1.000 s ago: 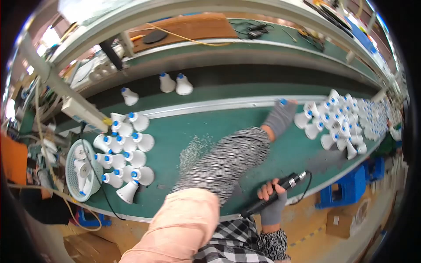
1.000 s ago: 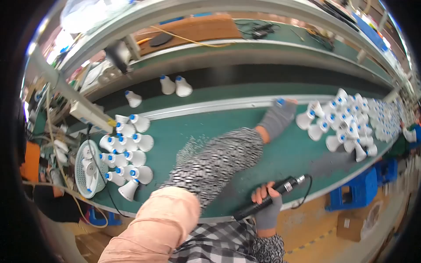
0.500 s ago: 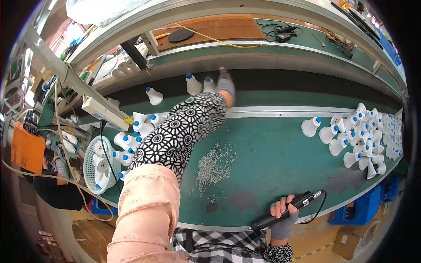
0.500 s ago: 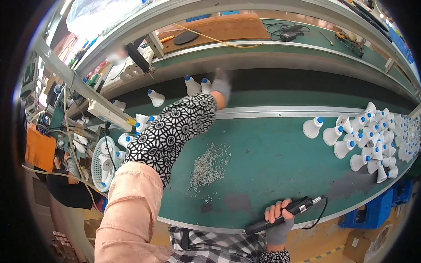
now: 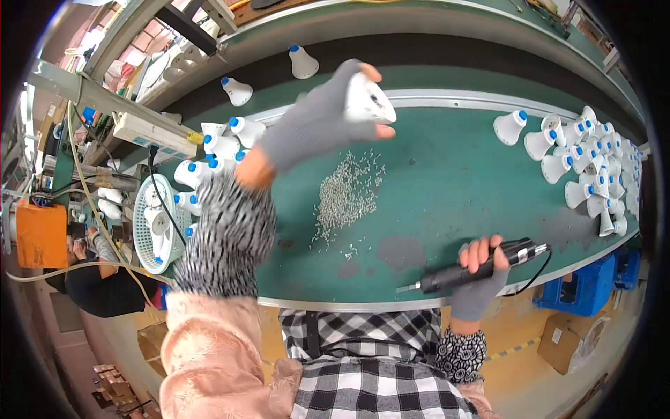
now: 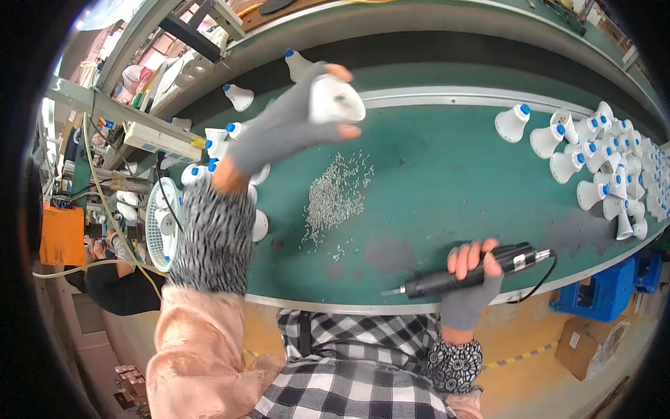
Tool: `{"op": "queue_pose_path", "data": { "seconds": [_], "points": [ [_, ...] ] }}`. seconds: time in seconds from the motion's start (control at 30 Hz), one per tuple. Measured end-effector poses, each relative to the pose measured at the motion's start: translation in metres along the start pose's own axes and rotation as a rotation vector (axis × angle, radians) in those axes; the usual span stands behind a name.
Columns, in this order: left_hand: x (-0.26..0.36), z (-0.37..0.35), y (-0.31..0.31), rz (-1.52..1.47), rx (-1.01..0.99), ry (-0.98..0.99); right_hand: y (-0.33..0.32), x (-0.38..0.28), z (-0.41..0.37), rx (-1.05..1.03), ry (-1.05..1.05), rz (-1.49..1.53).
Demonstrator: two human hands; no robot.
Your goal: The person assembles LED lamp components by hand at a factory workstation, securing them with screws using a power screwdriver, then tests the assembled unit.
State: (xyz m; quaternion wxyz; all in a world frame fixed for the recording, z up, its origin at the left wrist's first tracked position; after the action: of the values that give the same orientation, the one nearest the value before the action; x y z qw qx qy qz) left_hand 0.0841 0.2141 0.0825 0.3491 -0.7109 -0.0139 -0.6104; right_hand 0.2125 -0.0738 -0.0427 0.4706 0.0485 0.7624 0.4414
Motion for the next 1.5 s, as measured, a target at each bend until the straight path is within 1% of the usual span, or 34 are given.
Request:
{"op": "queue_pose_path", "data": {
  "seconds": [0.03,0.1,0.17,0.23,0.3,0.37,0.43,0.53,0.63,0.73,0.83,0.93,1.03,1.13,1.17,1.2,1.33,1.43,1.5],
  "points": [
    [0.004,-0.025,0.011,-0.373,0.064,0.021,0.007,0.0,0.004,0.039,-0.042,-0.005],
    [-0.001,-0.073,0.031,-0.715,0.024,-0.098,0.013,0.002,0.016,0.048,-0.093,-0.021],
    [-0.024,-0.115,0.066,-1.038,0.04,-0.174,0.022,0.007,0.024,0.091,-0.139,-0.037],
    [-0.039,-0.145,0.097,-1.334,0.031,-0.3,0.034,0.012,0.026,0.054,-0.162,-0.077],
    [-0.052,-0.169,0.117,-1.563,0.007,-0.403,0.044,0.019,0.025,0.034,-0.171,-0.12],
    [-0.052,-0.186,0.13,-1.659,0.004,-0.419,0.054,0.029,0.021,0.031,-0.181,-0.151],
    [-0.049,-0.196,0.135,-1.492,0.09,-0.442,0.061,0.036,0.018,0.036,-0.185,-0.175],
    [-0.053,-0.201,0.138,-1.249,0.168,-0.371,0.065,0.043,0.016,0.036,-0.203,-0.222],
    [-0.053,-0.207,0.132,-1.24,0.178,-0.397,0.068,0.046,0.015,0.042,-0.225,-0.27],
    [-0.051,-0.208,0.127,-1.12,0.167,-0.456,0.068,0.049,0.016,0.052,-0.232,-0.294],
    [-0.049,-0.209,0.125,-1.128,0.162,-0.421,0.069,0.051,0.016,0.056,-0.228,-0.313],
    [-0.047,-0.212,0.123,-1.06,0.201,-0.48,0.07,0.048,0.015,0.05,-0.226,-0.319],
    [-0.049,-0.209,0.122,-1.083,0.166,-0.484,0.07,0.037,0.012,0.06,-0.214,-0.24],
    [-0.039,-0.197,0.121,-1.01,0.14,-0.427,0.073,0.021,0.008,0.126,-0.212,-0.211],
    [-0.037,-0.195,0.121,-1.033,0.109,-0.409,0.072,0.017,0.007,0.144,-0.215,-0.205],
    [-0.036,-0.193,0.122,-1.055,0.077,-0.391,0.068,0.012,0.007,0.1,-0.206,-0.165],
    [-0.026,-0.187,0.126,-1.167,-0.015,-0.346,0.066,-0.002,0.001,0.077,-0.153,-0.045],
    [-0.022,-0.185,0.126,-1.129,-0.029,-0.309,0.064,-0.006,-0.001,0.062,-0.134,-0.01],
    [-0.024,-0.185,0.127,-0.98,-0.032,-0.258,0.063,-0.007,-0.002,0.079,-0.128,-0.006]
  ]
}}
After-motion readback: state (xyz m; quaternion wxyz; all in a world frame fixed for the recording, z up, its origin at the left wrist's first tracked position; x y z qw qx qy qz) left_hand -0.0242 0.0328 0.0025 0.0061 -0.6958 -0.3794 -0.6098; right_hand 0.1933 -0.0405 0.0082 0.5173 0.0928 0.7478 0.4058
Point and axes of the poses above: each hand's wrist, its own z-axis towards the middle knuckle, its own y-axis out of the palm, x = y × z, the point moved 1 cm from there along z, towards the middle knuckle, and after that the axes turned 10 degrees about -z, right-handed, at the moved point
